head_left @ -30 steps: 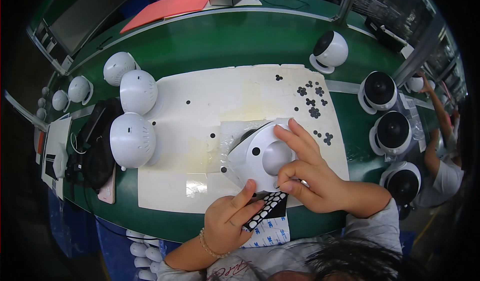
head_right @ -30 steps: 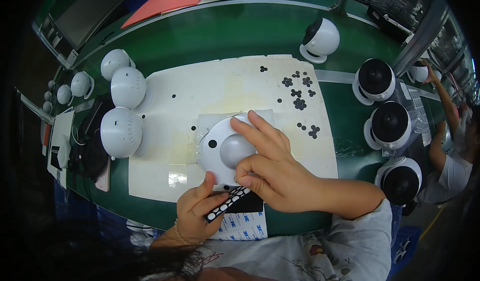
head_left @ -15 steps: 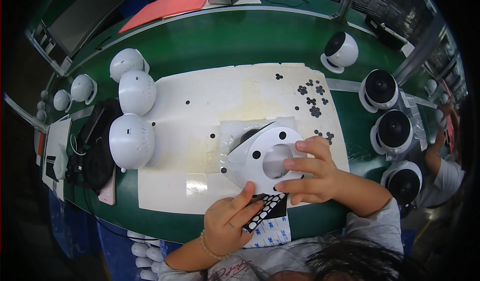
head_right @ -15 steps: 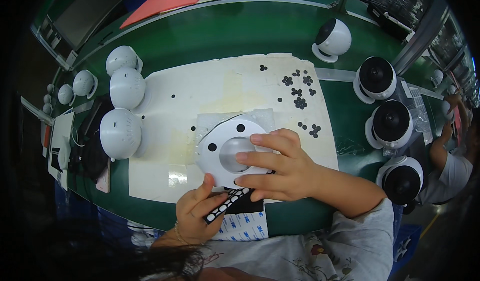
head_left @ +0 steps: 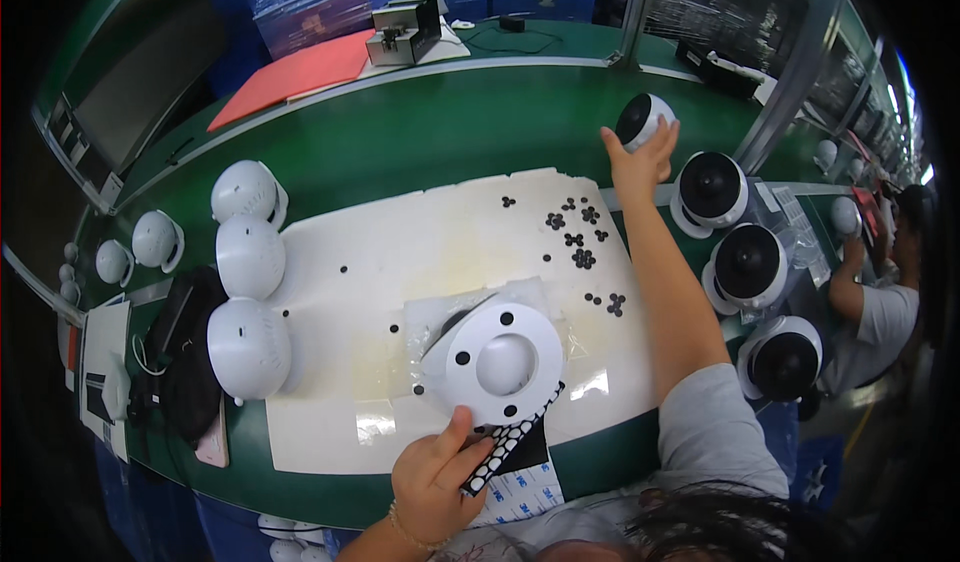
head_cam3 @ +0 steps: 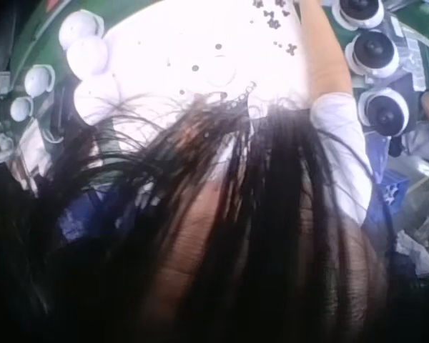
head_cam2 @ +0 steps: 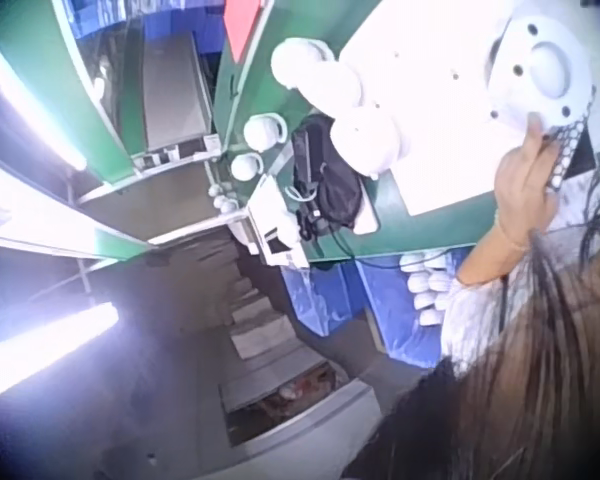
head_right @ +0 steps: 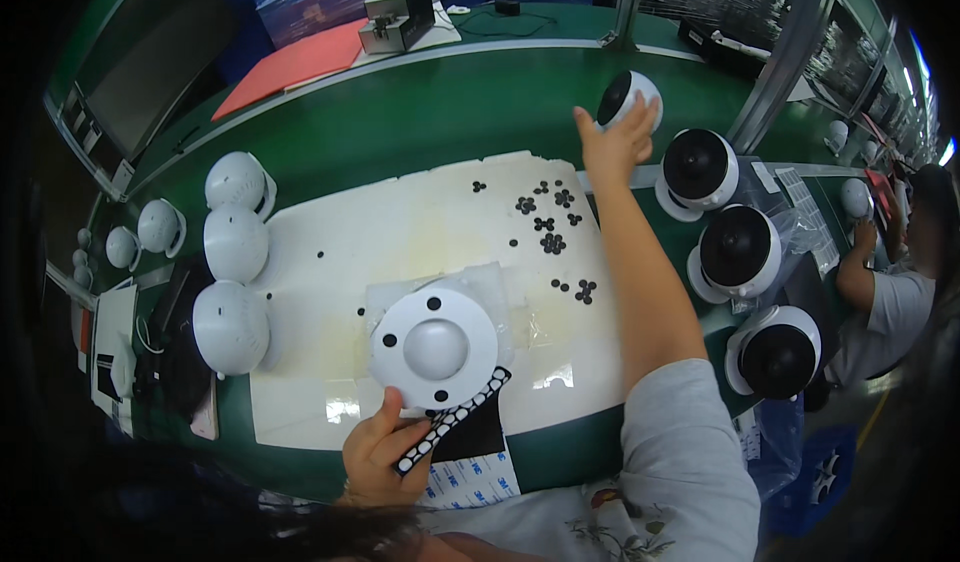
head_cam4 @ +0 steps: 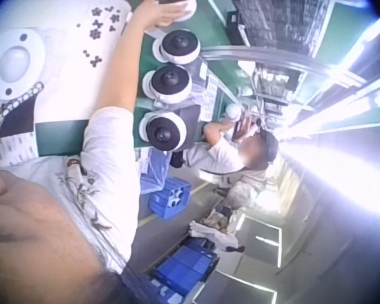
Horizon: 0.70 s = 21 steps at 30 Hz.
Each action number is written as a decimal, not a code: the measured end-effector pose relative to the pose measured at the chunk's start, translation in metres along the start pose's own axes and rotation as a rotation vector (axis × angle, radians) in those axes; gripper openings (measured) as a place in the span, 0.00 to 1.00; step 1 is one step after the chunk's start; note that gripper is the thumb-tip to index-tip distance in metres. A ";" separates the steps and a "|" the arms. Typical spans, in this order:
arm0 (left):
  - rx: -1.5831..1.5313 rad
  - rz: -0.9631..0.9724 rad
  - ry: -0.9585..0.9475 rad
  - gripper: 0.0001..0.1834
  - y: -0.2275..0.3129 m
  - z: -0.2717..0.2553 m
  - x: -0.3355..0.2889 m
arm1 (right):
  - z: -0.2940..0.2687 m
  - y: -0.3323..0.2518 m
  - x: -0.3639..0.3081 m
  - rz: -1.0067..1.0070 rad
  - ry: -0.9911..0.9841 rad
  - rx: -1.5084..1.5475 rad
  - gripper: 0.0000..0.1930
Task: The person repeatedly picks up white dome security camera housings from a green workbench, places them on a white mat, and applies small black circular stickers to the bottom of each unit. After applying the stickers, the person moves the finished camera to the right side of the table. The process is repeated for multiple units throughout the clip.
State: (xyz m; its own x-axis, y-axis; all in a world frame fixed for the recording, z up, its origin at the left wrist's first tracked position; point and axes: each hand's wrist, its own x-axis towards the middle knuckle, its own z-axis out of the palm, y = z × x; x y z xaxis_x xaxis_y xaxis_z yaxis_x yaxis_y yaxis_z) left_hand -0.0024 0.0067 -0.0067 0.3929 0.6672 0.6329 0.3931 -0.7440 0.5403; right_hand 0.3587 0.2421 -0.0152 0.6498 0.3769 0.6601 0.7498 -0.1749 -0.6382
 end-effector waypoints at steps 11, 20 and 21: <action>-0.056 -0.032 -0.088 0.24 0.001 -0.010 -0.001 | 0.033 0.081 0.056 0.273 0.366 0.114 0.44; -0.051 -0.043 -0.027 0.20 0.001 -0.005 -0.002 | 0.000 -0.079 -0.010 0.155 -0.604 1.123 0.38; -0.052 -0.036 -0.026 0.20 0.000 -0.004 -0.001 | 0.004 -0.093 -0.026 0.115 -0.809 1.204 0.39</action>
State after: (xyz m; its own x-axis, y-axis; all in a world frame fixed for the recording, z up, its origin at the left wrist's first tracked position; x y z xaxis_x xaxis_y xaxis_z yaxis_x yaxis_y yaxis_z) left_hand -0.0064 0.0060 -0.0048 0.4008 0.6941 0.5980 0.3641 -0.7196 0.5912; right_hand 0.2713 0.2521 0.0254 0.1459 0.8840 0.4441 -0.1222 0.4615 -0.8787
